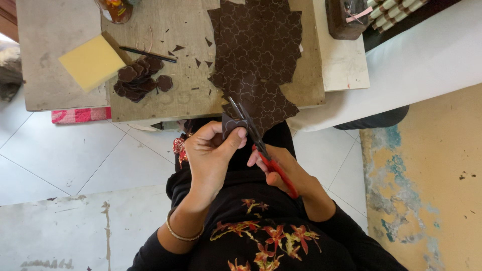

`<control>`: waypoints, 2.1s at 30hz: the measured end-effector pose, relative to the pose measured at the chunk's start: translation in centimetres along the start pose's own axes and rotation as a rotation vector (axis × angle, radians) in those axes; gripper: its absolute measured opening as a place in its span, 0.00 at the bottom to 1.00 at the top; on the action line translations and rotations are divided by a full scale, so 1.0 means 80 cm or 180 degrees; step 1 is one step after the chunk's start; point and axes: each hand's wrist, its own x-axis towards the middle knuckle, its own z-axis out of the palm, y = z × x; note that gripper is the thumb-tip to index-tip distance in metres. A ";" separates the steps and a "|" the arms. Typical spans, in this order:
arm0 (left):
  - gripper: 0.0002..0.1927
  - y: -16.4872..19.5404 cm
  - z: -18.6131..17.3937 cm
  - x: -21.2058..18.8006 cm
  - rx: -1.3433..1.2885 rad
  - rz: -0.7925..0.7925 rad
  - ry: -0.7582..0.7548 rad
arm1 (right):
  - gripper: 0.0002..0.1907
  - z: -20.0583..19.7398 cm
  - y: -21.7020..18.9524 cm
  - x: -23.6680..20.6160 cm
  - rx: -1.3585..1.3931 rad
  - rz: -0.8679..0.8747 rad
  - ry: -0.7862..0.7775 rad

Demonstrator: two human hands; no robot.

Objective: The person uses red-handled scissors to cut flower-shaped pieces from a dark brown patterned sheet. They hold the sheet with the left hand and cut along the drawn outlines, then place the finished shapes on the table.

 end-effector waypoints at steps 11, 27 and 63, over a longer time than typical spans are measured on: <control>0.01 0.004 0.000 -0.003 -0.0096 0.0039 -0.0118 | 0.52 0.003 0.001 0.000 -0.0063 0.0409 0.0098; 0.06 0.010 -0.017 0.009 0.0294 0.0200 -0.0642 | 0.51 -0.027 -0.003 -0.002 -0.0315 -0.0121 -0.0065; 0.02 0.029 -0.017 0.012 0.0087 -0.0290 -0.0720 | 0.50 -0.012 -0.001 0.000 0.0064 0.0407 0.0046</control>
